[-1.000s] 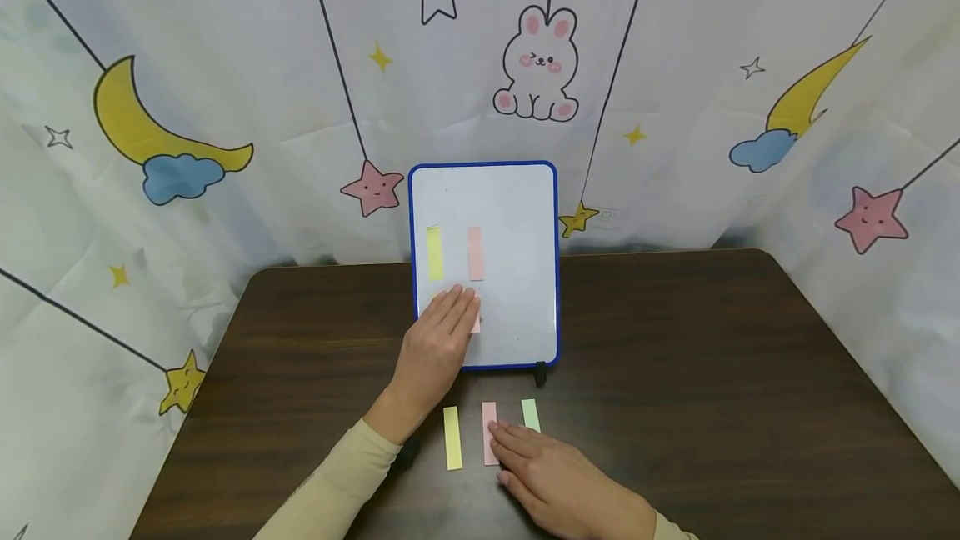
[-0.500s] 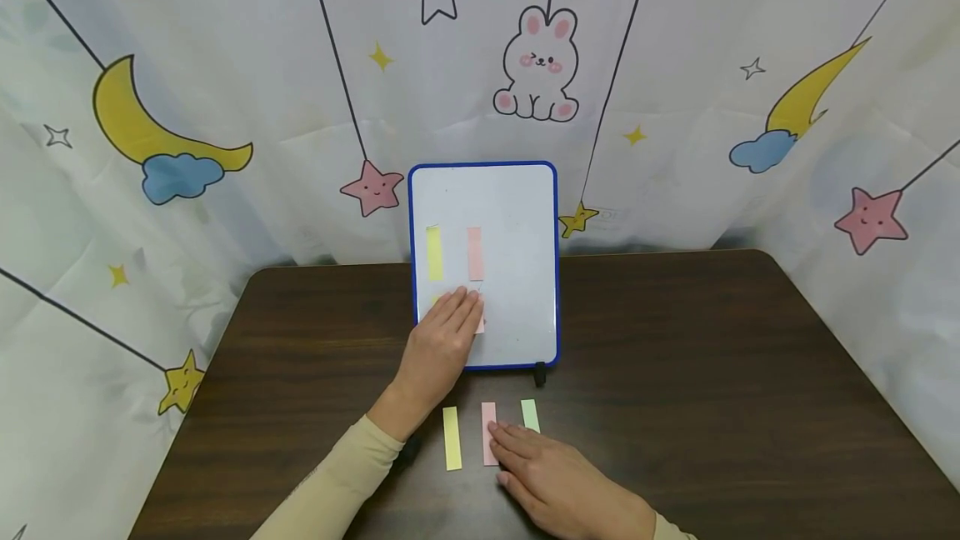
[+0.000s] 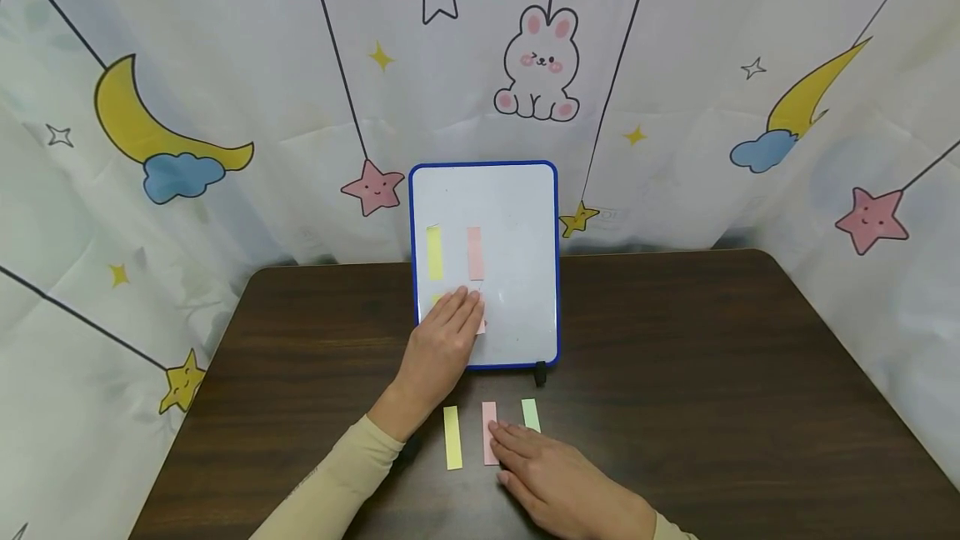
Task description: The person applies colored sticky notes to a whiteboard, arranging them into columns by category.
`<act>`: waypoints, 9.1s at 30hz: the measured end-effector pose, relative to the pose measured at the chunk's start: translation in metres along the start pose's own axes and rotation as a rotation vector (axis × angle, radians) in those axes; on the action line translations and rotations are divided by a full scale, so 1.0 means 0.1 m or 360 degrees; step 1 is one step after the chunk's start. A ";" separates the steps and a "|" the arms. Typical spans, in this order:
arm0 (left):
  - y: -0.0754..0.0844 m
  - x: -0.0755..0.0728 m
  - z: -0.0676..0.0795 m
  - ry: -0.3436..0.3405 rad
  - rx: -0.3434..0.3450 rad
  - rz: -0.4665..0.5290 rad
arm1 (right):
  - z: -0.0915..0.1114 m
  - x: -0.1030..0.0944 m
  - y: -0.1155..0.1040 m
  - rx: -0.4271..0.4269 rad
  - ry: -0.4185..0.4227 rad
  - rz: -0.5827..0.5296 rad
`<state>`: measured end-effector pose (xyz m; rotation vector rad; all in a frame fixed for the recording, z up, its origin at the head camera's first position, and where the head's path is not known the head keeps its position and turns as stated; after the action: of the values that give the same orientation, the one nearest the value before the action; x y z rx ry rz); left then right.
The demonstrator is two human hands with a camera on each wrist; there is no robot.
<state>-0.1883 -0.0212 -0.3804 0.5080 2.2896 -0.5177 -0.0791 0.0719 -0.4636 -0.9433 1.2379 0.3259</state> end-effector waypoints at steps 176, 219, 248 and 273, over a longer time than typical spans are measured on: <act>1.07 0.11 0.48 -0.0885 0.0418 0.0309 | 0.46 -0.23 0.59 0.0316 0.0088 -0.0183; 1.08 0.16 0.43 -0.0816 0.0260 0.0363 | 0.41 -0.24 0.53 0.0332 0.0110 -0.0136; 1.11 0.15 0.38 -0.0698 0.0279 0.0281 | 0.40 -0.27 0.38 0.0207 0.0198 -0.0050; 0.96 0.16 0.36 -0.0726 0.0113 0.0485 | 0.38 -0.21 0.41 0.0225 0.0069 -0.0146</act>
<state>-0.1316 0.0451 -0.4361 0.6824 1.7285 -0.5031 -0.0889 0.1308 -0.4615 -0.8862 1.2363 0.1440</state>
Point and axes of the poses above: each hand's wrist, its own z-axis away from the middle knuckle, its own x-axis out of the palm, y = z × x, the point moved 10 cm from there along -z, towards the middle knuckle, and after that the axes turned 8 degrees about -z, right-handed, at the moved point
